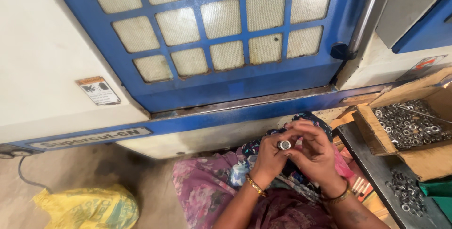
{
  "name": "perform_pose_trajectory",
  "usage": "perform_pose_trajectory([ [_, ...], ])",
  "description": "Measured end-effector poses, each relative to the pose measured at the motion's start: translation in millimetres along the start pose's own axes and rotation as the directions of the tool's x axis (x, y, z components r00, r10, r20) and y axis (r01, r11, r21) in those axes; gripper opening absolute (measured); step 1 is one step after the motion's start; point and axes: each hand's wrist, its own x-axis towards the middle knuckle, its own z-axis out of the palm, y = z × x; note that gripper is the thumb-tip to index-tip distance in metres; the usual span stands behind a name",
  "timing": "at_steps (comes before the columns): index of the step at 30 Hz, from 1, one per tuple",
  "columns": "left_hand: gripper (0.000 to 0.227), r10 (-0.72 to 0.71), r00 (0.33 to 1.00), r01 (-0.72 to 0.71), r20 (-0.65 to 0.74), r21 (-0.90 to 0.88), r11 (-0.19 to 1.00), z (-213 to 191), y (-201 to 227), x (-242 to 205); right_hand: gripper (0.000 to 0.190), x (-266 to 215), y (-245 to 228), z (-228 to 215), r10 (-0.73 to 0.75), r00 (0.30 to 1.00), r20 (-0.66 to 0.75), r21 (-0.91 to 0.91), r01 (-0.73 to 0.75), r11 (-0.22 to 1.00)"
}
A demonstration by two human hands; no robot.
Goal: The person sits on the floor and repeatedly picks up small metal washers, inserts them into a machine, closes the door, and retrieves them. The person wipes the washers with a cloth and places them into a green bin.
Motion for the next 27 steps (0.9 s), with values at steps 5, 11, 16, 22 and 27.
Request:
perform_pose_trajectory([
  [5,0.026,-0.133,0.987,0.133,0.091,0.007,0.991,-2,7,1,0.075,10,-14,-14,0.003,0.987,0.161,-0.230,0.035,0.973],
  [11,0.022,-0.025,0.999,0.027,0.028,-0.063,0.998,0,8,0,0.071,1,4,-14,0.051,0.997,0.053,-0.176,-0.041,0.984],
  [16,0.019,-0.070,0.997,0.068,-0.016,-0.100,0.993,4,-5,-5,0.068,-11,20,6,-0.103,0.987,-0.120,-0.339,0.057,0.939],
  [22,0.031,-0.105,0.985,0.124,0.135,-0.138,0.983,-1,-18,-6,0.070,2,5,-15,0.244,0.969,0.035,0.048,-0.246,0.968],
  [27,0.053,-0.238,0.904,0.298,0.356,-0.123,0.947,-5,-13,-10,0.061,19,-4,-39,0.232,0.890,0.393,0.111,-0.296,0.949],
])
